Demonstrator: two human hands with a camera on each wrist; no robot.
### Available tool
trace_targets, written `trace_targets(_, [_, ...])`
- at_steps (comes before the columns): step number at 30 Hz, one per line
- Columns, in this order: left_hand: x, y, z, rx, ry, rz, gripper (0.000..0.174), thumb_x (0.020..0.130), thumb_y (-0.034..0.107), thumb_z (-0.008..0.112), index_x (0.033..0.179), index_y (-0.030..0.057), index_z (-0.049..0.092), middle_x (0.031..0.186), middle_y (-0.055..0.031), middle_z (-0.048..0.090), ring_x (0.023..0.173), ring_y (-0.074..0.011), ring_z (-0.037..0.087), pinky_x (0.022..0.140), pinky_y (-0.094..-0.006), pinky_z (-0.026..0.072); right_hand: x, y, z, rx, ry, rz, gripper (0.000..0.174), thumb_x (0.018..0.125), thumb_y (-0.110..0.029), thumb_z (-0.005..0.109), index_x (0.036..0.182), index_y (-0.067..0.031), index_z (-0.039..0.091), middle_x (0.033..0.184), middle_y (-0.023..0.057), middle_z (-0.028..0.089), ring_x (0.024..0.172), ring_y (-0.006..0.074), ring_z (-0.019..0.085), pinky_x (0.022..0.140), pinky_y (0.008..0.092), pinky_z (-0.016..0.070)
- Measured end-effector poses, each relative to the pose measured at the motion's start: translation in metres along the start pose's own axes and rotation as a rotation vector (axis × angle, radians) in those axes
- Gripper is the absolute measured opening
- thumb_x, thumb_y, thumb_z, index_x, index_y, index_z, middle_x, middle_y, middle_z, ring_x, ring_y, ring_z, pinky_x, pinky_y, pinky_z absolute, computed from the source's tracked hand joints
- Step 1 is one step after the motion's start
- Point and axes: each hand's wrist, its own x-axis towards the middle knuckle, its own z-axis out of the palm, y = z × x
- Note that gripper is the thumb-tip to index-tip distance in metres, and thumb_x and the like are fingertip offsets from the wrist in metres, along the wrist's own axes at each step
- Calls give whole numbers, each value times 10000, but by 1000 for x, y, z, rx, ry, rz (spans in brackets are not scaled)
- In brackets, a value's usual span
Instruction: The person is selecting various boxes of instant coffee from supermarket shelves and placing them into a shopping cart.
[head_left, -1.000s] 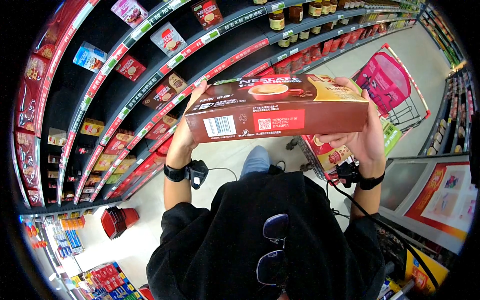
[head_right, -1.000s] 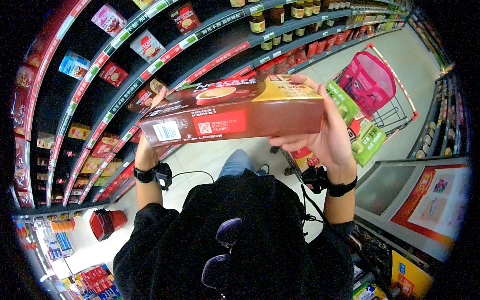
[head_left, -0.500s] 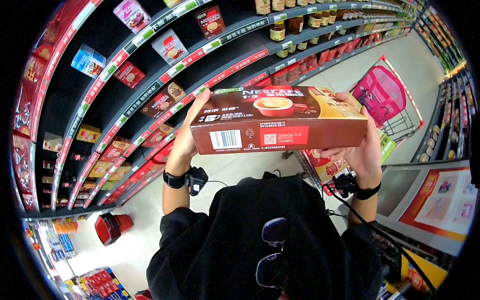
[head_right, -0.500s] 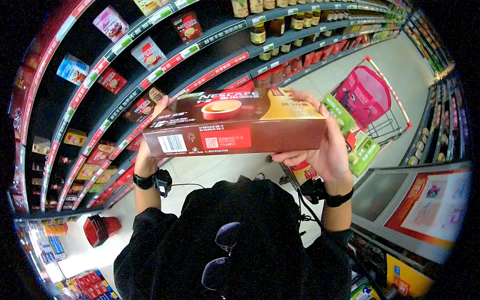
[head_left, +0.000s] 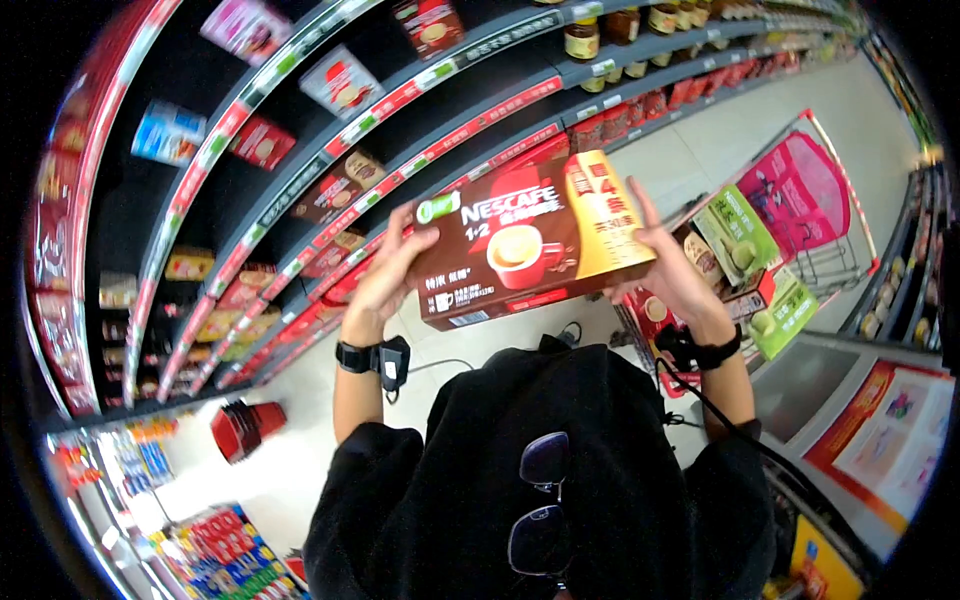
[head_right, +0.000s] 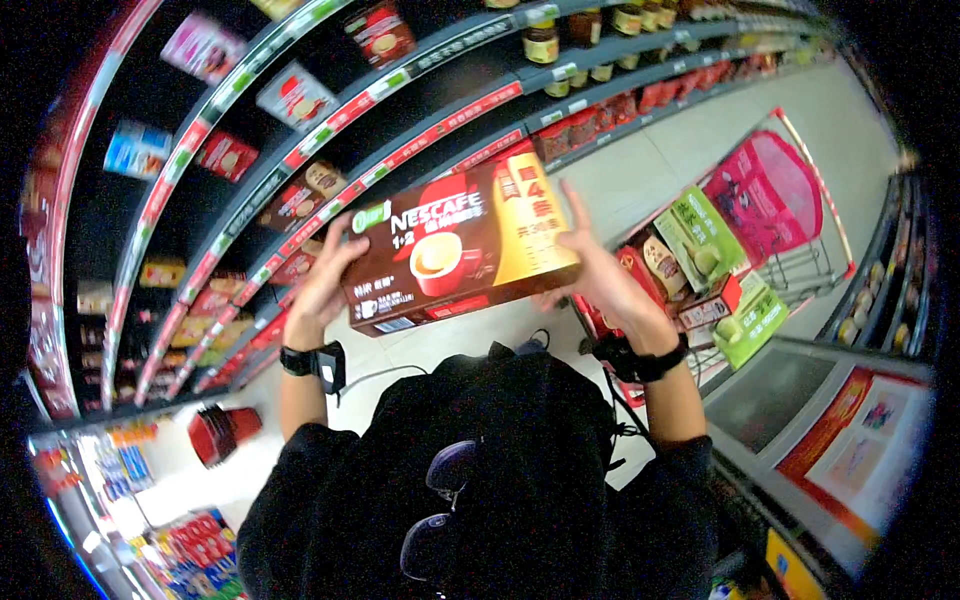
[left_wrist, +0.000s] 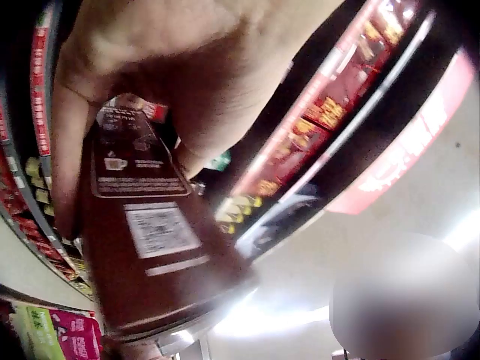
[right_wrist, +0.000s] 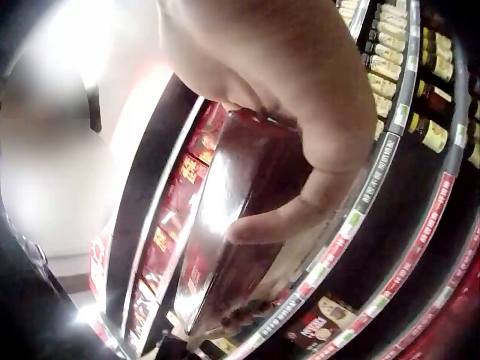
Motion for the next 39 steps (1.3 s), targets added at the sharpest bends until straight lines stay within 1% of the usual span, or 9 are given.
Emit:
trace_targets(5, [45, -86, -9, -194, -176, -373, 623, 934, 274, 635, 1449, 100, 330, 1350, -99, 524, 1198, -241, 544, 969, -418, 491, 44, 52, -53, -171, 92, 73, 765, 916, -375, 395, 1535, -62, 74, 1247, 172, 503, 791, 177, 574, 564, 287, 490])
trace_targets(12, [125, -134, -7, -305, -97, -612, 447, 958, 264, 577, 1332, 39, 478, 1282, -116, 597, 1160, -263, 582, 1017, -429, 451, 140, 119, -121, -373, 159, 152, 712, 894, -369, 476, 1508, -108, 226, 1106, 131, 602, 854, 218, 605, 674, 336, 505])
trace_targets(15, [200, -174, -42, -307, -168, -571, 434, 962, 253, 563, 1340, 60, 473, 1313, -106, 578, 1214, -268, 543, 1076, -435, 385, 219, 173, -159, -605, 218, -7, 728, 878, -243, 539, 1512, -98, 214, 1127, 185, 627, 1013, 287, 619, 835, 367, 496])
trace_targets(18, [270, -189, -62, -210, -203, -576, 476, 968, 244, 557, 1395, 82, 423, 1362, -72, 544, 1221, -245, 539, 1066, -433, 395, 294, 188, -167, -555, 353, 225, 677, 854, -216, 567, 1456, -107, 276, 1157, 253, 609, 1117, 373, 592, 954, 406, 449])
trace_targets(25, [405, -260, -117, -184, -62, -490, 514, 918, 78, 638, 1368, 150, 400, 1277, -46, 523, 1154, -210, 529, 994, -437, 425, 456, 235, -194, -616, 535, 378, 516, 801, -221, 603, 1237, -57, 380, 1119, 298, 614, 1071, 462, 591, 915, 480, 485])
trace_targets(31, [478, -261, -113, -101, 87, -279, 424, 952, 131, 610, 1311, 95, 388, 1183, -68, 518, 1052, -191, 535, 901, -395, 467, 561, 229, -200, -701, 711, -114, 556, 687, -106, 604, 1230, -45, 497, 1041, 232, 616, 984, 423, 594, 850, 514, 478])
trace_targets(33, [508, -273, -146, 161, 113, -387, 412, 980, 207, 563, 1313, 17, 412, 1297, -82, 494, 1140, -210, 514, 1013, -399, 411, 592, 227, -199, -790, 768, -289, 552, 690, -107, 613, 1225, -43, 496, 1069, 231, 598, 1002, 424, 577, 853, 497, 473])
trace_targets(36, [541, -291, -166, -101, -75, -306, 457, 1009, 280, 501, 1366, -1, 449, 1412, -112, 472, 1260, -226, 460, 1134, -404, 286, 635, 230, -202, -858, 715, -311, 520, 721, -121, 625, 1218, -41, 496, 1132, 232, 577, 1041, 428, 556, 869, 481, 464])
trace_targets(39, [554, -305, -202, 666, -170, 56, 437, 1007, 220, 479, 1390, 15, 438, 1452, -119, 444, 1333, -237, 406, 1151, -403, 262, 668, 223, -205, -812, 567, -381, 416, 749, -171, 675, 1136, -38, 597, 1224, 216, 550, 1138, 420, 509, 973, 482, 412])
